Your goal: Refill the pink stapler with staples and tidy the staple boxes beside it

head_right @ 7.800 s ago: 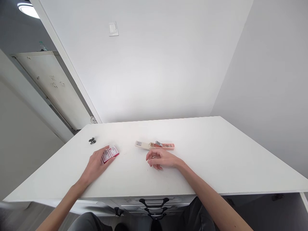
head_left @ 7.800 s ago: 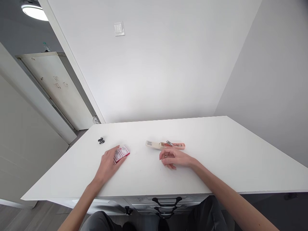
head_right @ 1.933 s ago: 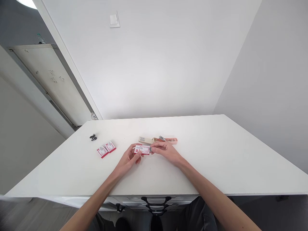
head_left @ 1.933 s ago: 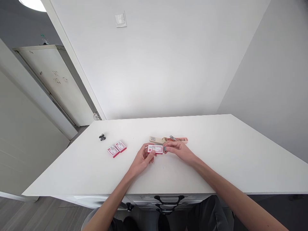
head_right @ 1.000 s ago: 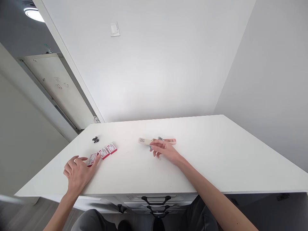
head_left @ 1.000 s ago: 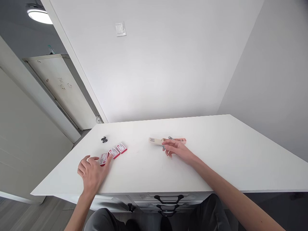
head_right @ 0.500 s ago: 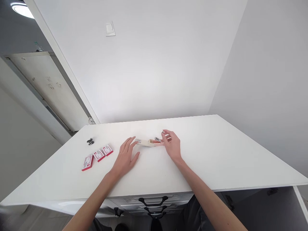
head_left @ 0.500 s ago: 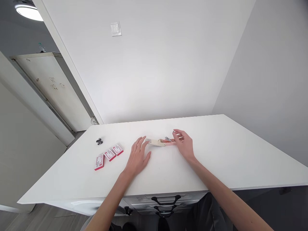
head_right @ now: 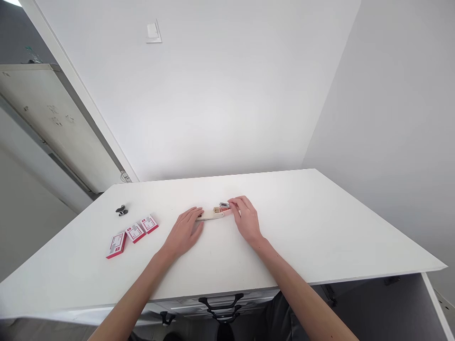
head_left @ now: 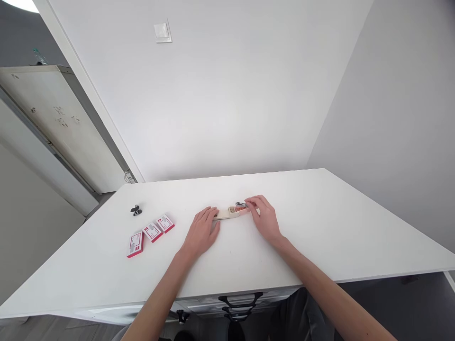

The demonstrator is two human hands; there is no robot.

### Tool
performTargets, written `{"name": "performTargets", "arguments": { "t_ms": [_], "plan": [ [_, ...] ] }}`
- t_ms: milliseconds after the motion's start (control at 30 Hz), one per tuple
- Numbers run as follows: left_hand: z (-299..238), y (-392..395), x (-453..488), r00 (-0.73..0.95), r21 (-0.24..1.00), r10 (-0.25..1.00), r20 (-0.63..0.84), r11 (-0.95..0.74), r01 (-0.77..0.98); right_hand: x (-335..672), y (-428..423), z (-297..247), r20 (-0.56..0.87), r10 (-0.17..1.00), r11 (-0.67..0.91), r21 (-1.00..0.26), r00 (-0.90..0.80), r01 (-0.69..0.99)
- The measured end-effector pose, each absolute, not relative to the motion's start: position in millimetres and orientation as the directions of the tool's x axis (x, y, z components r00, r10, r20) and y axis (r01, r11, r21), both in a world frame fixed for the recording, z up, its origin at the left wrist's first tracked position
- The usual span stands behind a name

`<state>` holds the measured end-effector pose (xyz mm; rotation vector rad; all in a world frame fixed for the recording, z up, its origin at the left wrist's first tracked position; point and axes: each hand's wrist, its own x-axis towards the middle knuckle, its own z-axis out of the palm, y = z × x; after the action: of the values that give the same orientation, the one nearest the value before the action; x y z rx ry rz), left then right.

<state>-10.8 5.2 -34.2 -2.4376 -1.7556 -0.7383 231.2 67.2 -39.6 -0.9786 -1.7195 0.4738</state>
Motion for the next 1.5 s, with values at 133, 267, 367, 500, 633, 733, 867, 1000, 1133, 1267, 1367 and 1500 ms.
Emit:
{"name": "performTargets", "arguments": {
  "t_ms": [133, 267, 367, 500, 633, 733, 867, 1000, 1133, 1267, 1367, 1500],
  "plan": [
    [-34, 5, -10, 0.237, 0.26, 0.895, 0.378, -0.348, 0.9, 233, 70, -40, 0.633, 0.773, 0.543, -0.689, 0.035, 0.48],
    [-34, 5, -10, 0.229, 0.259, 0.908, 0.351, -0.329, 0.908, 234, 73, -44, 0.62, 0.782, 0.486, -0.67, 0.063, 0.562],
    [-34, 4, -10, 0.233, 0.243, 0.911, 0.341, -0.325, 0.914, 235, 75, -50, 0.618, 0.786, 0.479, -0.619, 0.009, 0.622],
    [-34, 3, -10, 0.245, 0.227, 0.907, 0.343, -0.334, 0.915, 237, 78, -55, 0.617, 0.786, 0.483, -0.575, -0.038, 0.66],
    [-33, 2, -10, 0.26, 0.215, 0.897, 0.357, -0.35, 0.912, 238, 80, -56, 0.609, 0.79, 0.503, -0.58, -0.068, 0.64],
    [-32, 2, -10, 0.273, 0.207, 0.884, 0.379, -0.368, 0.906, 239, 80, -56, 0.584, 0.809, 0.495, -0.619, -0.064, 0.61],
    [-32, 2, -10, 0.282, 0.194, 0.864, 0.417, -0.387, 0.901, 241, 81, -55, 0.5, 0.865, 0.435, -0.714, -0.034, 0.549],
    [-32, 2, -10, 0.282, 0.184, 0.863, 0.419, -0.385, 0.904, 241, 80, -51, 0.484, 0.875, 0.415, -0.746, -0.002, 0.521],
    [-33, 2, -10, 0.278, 0.198, 0.869, 0.409, -0.382, 0.903, 238, 75, -39, 0.565, 0.825, 0.494, -0.736, 0.019, 0.463],
    [-34, 2, -10, 0.257, 0.225, 0.885, 0.388, -0.361, 0.905, 234, 66, -28, 0.54, 0.84, 0.493, -0.798, 0.047, 0.347],
    [-34, 2, -11, 0.242, 0.239, 0.898, 0.369, -0.343, 0.909, 234, 62, -25, 0.46, 0.884, 0.425, -0.863, 0.078, 0.274],
    [-35, 3, -11, 0.236, 0.243, 0.902, 0.362, -0.336, 0.91, 235, 61, -23, 0.474, 0.877, 0.441, -0.858, 0.076, 0.265]
  ]
}}
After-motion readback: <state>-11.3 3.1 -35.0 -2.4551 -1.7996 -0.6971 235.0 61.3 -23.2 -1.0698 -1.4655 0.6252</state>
